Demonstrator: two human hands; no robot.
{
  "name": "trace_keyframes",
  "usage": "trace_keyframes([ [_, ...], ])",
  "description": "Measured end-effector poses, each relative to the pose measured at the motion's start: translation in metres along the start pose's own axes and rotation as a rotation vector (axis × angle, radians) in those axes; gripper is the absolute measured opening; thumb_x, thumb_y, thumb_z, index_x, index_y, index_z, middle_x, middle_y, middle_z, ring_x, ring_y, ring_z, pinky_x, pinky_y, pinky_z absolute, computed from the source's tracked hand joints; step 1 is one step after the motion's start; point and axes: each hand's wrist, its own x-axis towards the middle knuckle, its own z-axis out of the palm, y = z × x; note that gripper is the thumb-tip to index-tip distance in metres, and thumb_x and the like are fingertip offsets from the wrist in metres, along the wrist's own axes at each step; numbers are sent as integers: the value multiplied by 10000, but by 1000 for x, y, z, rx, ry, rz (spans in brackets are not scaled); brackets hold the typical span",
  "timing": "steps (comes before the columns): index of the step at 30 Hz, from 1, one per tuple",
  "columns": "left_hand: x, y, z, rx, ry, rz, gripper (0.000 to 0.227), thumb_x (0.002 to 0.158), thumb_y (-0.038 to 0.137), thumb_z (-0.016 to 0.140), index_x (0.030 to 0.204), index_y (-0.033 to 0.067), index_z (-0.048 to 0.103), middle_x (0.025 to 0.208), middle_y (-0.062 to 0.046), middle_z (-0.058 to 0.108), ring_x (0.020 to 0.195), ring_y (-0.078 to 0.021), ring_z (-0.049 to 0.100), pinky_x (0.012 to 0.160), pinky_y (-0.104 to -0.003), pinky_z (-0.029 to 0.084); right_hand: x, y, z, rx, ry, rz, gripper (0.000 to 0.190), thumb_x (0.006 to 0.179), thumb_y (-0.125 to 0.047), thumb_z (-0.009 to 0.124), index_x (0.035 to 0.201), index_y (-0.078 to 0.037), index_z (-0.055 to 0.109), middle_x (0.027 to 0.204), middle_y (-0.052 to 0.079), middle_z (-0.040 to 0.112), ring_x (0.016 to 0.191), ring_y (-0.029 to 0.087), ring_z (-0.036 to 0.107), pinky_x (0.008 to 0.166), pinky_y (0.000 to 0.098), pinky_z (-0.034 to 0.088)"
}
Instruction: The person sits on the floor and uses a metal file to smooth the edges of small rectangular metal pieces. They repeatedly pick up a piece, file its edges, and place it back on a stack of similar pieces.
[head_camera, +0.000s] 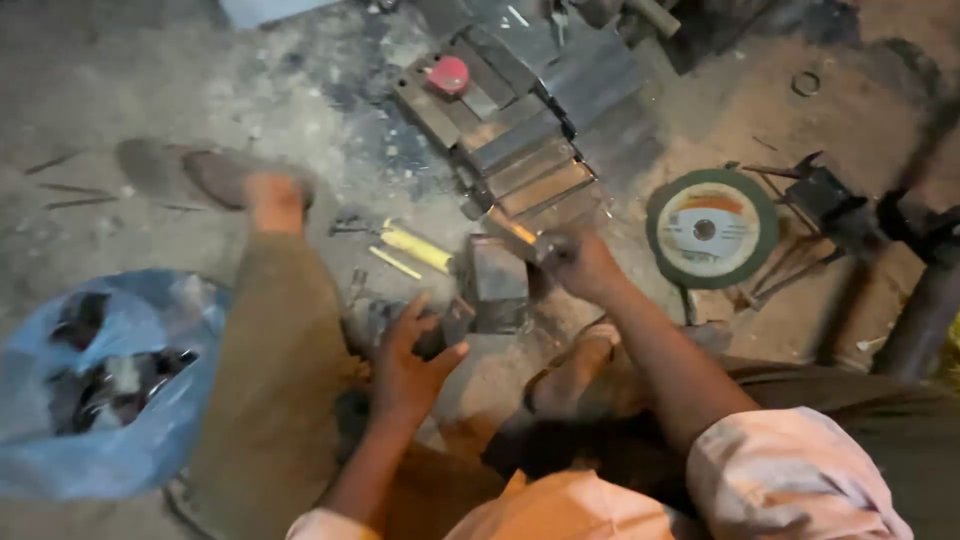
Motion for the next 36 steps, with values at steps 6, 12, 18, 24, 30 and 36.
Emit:
trace_keyframes([
  [6,-3,9,-8,-151,-94,-269,823,737,86,880,1465,54,498,1230,-147,724,1129,-202,668,981,-337,525,-23,-40,29,-354,-47,-486,259,832,-124,676,1077,-102,758,1021,126,696,970,365,664,836,475,506],
  [12,14,5,2,-85,-143,-191,880,703,121,886,1486,79,487,1210,-158,728,1107,-220,685,939,-348,552,-33,-25,24,-313,-105,-389,331,809,-162,689,1130,-113,752,1088,137,697,982,360,677,832,456,536],
  [18,65,11,41,384,-328,-17,805,684,164,907,1413,122,567,1163,-188,734,1089,-380,690,938,-435,539,-37,18,-27,-117,148,82,388,767,-182,762,1148,-107,757,1038,174,718,911,342,713,806,427,571],
  [24,93,11,87,560,-457,91,763,641,141,904,1348,150,619,1132,-203,708,1069,-419,652,918,-474,523,-44,31,-29,-77,153,159,453,720,-182,782,1156,-68,733,1065,192,710,917,340,721,815,421,572],
  [30,77,5,67,640,-398,158,747,623,165,908,1315,132,629,1097,-187,713,1052,-404,646,915,-495,515,-40,17,-7,-206,-16,66,647,637,-164,824,1250,-46,650,1178,235,651,1076,410,639,917,450,524],
  [36,60,-11,16,659,-386,90,736,702,91,836,1403,123,611,1105,-179,732,1017,-399,653,881,-482,529,-26,-6,5,-186,-148,-3,682,663,-93,738,1336,-126,637,1186,176,630,1123,397,616,935,447,514],
])
